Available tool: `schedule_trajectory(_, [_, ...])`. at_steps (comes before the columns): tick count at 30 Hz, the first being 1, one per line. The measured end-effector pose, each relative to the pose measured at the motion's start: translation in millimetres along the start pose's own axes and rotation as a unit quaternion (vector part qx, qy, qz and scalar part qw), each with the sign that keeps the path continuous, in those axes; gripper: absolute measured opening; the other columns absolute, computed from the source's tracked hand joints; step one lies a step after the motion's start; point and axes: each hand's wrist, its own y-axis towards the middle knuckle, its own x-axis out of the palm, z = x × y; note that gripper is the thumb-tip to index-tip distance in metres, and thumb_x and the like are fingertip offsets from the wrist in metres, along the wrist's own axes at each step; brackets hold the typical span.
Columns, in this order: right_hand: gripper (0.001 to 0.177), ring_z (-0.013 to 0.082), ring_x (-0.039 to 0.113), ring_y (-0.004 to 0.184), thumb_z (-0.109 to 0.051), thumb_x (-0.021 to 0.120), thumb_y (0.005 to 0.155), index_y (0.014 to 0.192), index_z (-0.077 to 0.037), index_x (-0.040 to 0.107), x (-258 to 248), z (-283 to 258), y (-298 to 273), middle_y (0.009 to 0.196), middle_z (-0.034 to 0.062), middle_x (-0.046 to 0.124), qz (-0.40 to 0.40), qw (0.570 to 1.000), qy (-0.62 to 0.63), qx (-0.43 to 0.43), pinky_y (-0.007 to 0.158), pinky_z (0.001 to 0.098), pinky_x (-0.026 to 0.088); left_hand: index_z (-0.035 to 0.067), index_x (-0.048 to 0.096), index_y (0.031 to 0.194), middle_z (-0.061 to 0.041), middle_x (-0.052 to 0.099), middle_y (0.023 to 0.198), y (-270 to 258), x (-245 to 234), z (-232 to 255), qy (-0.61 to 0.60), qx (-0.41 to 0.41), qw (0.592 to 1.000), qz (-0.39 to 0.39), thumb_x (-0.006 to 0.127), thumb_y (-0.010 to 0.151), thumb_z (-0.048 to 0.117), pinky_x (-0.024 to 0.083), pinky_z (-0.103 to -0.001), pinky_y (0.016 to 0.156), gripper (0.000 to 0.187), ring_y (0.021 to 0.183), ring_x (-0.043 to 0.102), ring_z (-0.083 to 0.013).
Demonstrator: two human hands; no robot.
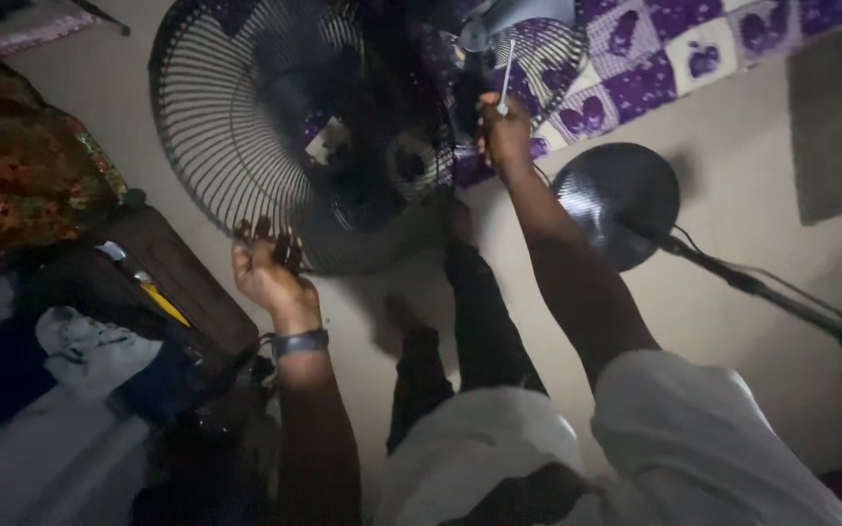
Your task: The person assembles a standing fan by attaching the front grill to the fan head, securing the motor housing to the stand, and tightening screws with a screwdriver. The person then attaches the rear grill and secures it.
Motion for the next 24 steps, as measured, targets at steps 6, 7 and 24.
schedule_trajectory(6, [0.018,0.0329,0.072,0.082,-0.021,0.076,0.089,0.101,-0.008,0.075,33,95,142,0.091,0.0147,0.074,0.033,0.886,-0.346,-0.306,0.072,0.0438,0.057,0.005,0.058,0.128,-0.015,0.068,0.119,23,4,-25,0.012,0.01,1.0,0.019,0.053,0.091,0.004,0.056,-0.039,0.075,0.038,0.093,0.067,-0.0259])
schedule_trajectory(7, [0.025,0.038,0.071,0.089,-0.021,0.077,0.086,0.107,-0.007,0.073,43,106,156,0.098,0.018,0.073,0.045,0.845,-0.394,-0.359,0.077,0.0461,0.057,0.004,0.057,0.136,-0.017,0.067,0.121,25,5,-33,0.016,0.036,0.999,0.003,0.054,0.094,0.006,0.055,-0.041,0.075,0.042,0.094,0.065,-0.0276])
schedule_trajectory(24, [0.018,0.0385,0.07,0.07,-0.024,0.063,0.093,0.082,-0.011,0.068,114,145,215,0.078,0.0174,0.071,-0.113,0.706,-0.643,-0.276,0.059,0.0539,0.055,0.005,0.044,0.145,-0.013,0.062,0.131,26,26,-40,0.02,-0.057,0.994,0.088,0.057,0.09,-0.003,0.062,-0.036,0.084,0.057,0.108,0.069,-0.0265])
